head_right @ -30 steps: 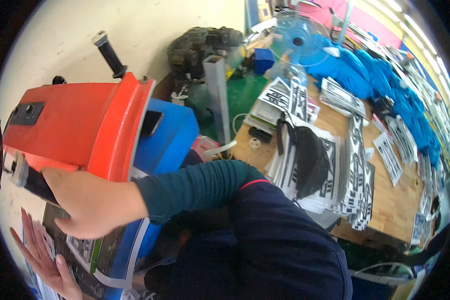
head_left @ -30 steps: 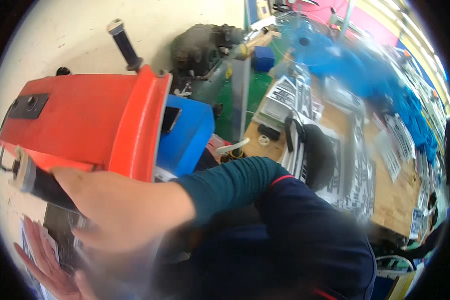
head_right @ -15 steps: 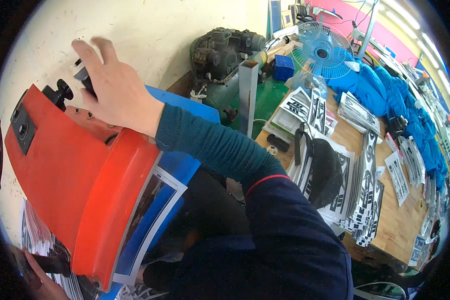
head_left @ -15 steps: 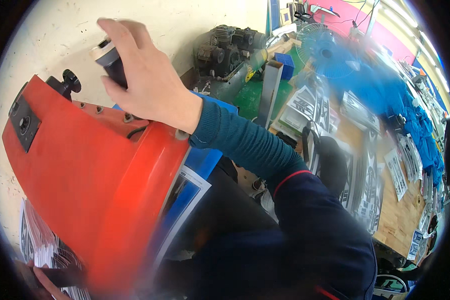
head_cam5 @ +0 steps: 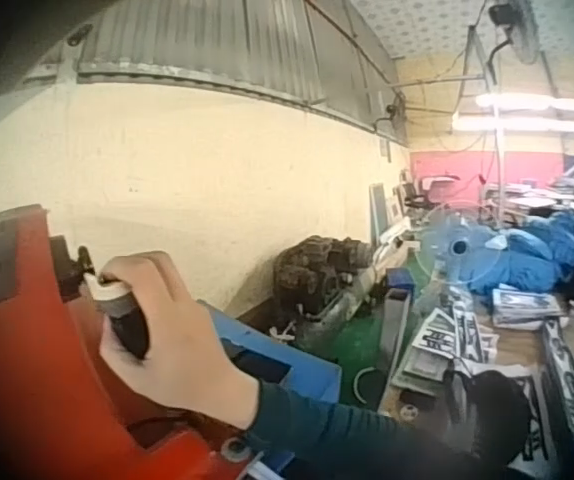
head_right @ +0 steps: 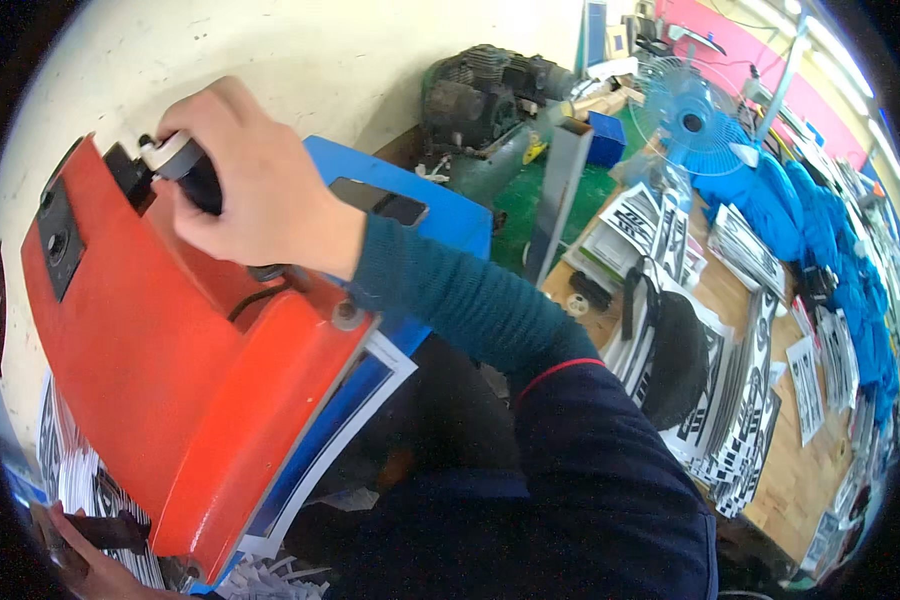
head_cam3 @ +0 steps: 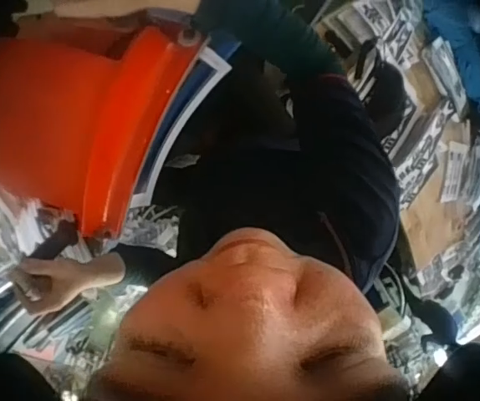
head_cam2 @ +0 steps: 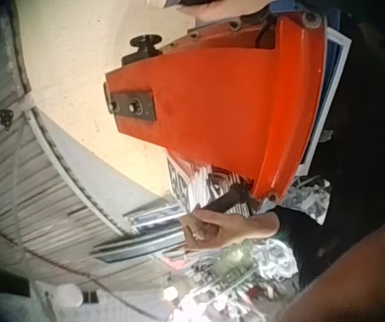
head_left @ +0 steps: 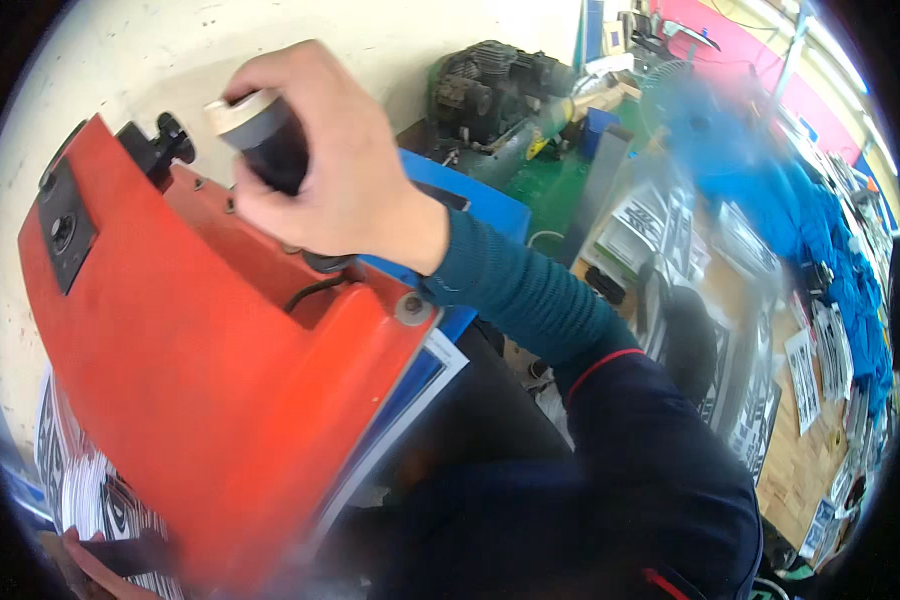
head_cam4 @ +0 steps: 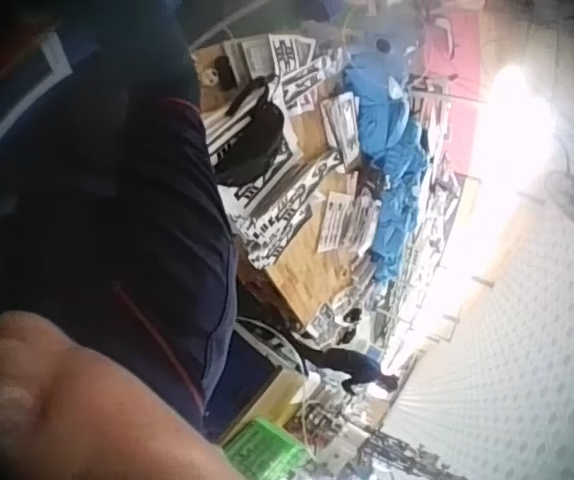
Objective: Operating a manual clicker press to cut out printed graphics using a transparent alignment jig.
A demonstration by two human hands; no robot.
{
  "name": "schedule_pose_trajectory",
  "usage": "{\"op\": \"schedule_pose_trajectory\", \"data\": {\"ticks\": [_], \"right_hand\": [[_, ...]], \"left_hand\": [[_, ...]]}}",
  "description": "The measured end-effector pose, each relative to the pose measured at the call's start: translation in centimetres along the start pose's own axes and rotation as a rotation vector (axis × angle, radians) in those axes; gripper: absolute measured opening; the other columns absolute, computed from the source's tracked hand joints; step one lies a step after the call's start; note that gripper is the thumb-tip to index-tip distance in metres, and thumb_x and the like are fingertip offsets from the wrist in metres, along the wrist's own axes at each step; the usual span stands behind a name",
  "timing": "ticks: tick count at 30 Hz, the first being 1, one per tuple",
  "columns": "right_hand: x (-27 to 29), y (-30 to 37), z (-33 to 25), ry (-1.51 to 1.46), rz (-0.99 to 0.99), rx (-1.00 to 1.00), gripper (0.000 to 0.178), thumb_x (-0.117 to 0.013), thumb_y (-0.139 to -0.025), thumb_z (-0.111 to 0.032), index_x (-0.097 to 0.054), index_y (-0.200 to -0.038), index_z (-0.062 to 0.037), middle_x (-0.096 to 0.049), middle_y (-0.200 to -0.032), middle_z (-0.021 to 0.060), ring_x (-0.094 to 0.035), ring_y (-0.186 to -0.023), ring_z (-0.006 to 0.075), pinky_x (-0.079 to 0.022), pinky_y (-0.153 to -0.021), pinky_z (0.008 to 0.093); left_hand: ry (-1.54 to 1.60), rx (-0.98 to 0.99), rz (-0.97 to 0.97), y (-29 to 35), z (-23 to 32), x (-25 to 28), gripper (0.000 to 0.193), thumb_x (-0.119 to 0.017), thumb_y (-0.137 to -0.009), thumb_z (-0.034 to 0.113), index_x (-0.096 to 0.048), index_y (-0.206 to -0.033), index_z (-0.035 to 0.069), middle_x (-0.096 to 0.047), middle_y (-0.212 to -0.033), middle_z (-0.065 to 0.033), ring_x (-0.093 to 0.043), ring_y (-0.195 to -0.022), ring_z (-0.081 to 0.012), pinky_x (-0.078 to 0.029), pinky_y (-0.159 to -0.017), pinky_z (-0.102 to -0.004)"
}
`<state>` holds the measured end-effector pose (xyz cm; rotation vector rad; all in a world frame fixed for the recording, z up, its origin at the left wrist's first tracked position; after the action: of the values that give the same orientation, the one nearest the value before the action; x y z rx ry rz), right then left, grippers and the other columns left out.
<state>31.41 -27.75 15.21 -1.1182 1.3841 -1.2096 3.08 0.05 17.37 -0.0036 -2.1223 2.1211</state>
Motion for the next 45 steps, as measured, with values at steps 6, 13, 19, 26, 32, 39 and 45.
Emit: {"op": "schedule_pose_trajectory", "data": {"ticks": [6,13,19,26,32,39,45], "right_hand": [[0.0,0.4,0.0,-0.098,-0.059,-0.072,0.041,-0.069,-0.066,-0.003,-0.054,-0.103,-0.0113,-0.052,-0.095,0.0111,-0.057,-0.079,0.0309,-0.049,-0.066,0.0367],[-0.8,0.7,0.3,-0.192,-0.05,-0.052,0.044,-0.068,-0.066,-0.001,-0.054,-0.107,-0.0101,-0.051,-0.095,0.0108,-0.057,-0.078,0.0268,-0.049,-0.064,0.0344],[0.8,-0.2,1.5,-0.066,-0.059,0.003,0.055,-0.069,-0.067,-0.007,-0.054,-0.12,-0.0105,-0.052,-0.098,0.0075,-0.057,-0.073,0.0196,-0.048,-0.055,0.0267],[2.3,-0.7,5.9,0.118,-0.199,-0.111,0.064,-0.07,-0.077,-0.013,-0.041,-0.133,-0.0038,-0.057,-0.101,0.0101,-0.051,-0.064,0.015,-0.042,-0.058,0.0287],[4.6,-1.6,10.8,0.64,-0.239,0.044,0.068,-0.069,-0.081,-0.028,-0.039,-0.134,0.0018,-0.047,-0.127,0.0253,-0.05,-0.116,0.039,-0.043,-0.098,0.0405],[4.6,-1.0,8.0,-0.022,-0.53,-0.315,0.066,-0.042,-0.096,-0.053,-0.046,-0.133,0.0005,-0.052,-0.134,0.0151,-0.049,-0.125,0.0272,-0.036,-0.104,0.038],[2.4,0.1,-0.1,-0.981,-0.433,-0.805,0.074,-0.02,-0.099,-0.055,-0.043,-0.131,0.0076,-0.062,-0.113,0.0194,-0.061,-0.1,0.0247,-0.044,-0.093,0.0329]], "left_hand": [[-0.188,0.255,-0.055,1.9,-1.8,1.7,0.049,-0.061,-0.091,0.034,-0.049,-0.122,-0.002,-0.052,-0.115,-0.0161,-0.054,-0.095,-0.0239,-0.044,-0.079,-0.0358],[0.145,0.031,0.074,1.7,1.7,0.1,0.059,-0.074,-0.085,0.022,-0.044,-0.129,-0.003,-0.062,-0.098,-0.0139,-0.062,-0.074,-0.0162,-0.051,-0.058,-0.0258],[0.223,0.248,0.03,3.4,3.2,-1.0,0.077,-0.055,-0.084,0.052,-0.033,-0.139,0.003,-0.048,-0.123,-0.0232,-0.053,-0.104,-0.0309,-0.045,-0.084,-0.0413],[0.225,0.46,-0.126,8.0,0.8,-2.9,0.108,-0.038,-0.076,0.083,-0.014,-0.15,0.008,-0.032,-0.143,-0.0338,-0.038,-0.132,-0.0454,-0.033,-0.108,-0.0548],[0.464,0.57,-0.665,11.9,-0.4,-4.9,0.113,-0.056,-0.076,0.072,-0.011,-0.15,-0.001,-0.025,-0.151,-0.0259,-0.029,-0.139,-0.0348,-0.02,-0.112,-0.0447],[0.426,0.628,-1.019,12.0,1.3,-5.4,0.132,-0.084,-0.052,0.013,0.002,-0.151,0.001,-0.031,-0.149,-0.0263,-0.027,-0.142,-0.0327,-0.019,-0.114,-0.0395],[0.445,0.725,-0.849,13.5,0.3,-4.5,0.129,-0.082,-0.055,0.008,0.003,-0.151,0.003,-0.032,-0.148,-0.0297,-0.034,-0.138,-0.0344,-0.02,-0.113,-0.0399]]}}
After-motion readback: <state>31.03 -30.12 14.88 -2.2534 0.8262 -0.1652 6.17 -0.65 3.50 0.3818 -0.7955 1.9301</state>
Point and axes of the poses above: each hand's wrist, its own y-axis away from the middle knuckle, its own x-axis out of the back of the hand, z = x × y, the point moved 4 cm from there along -y, towards the middle knuckle
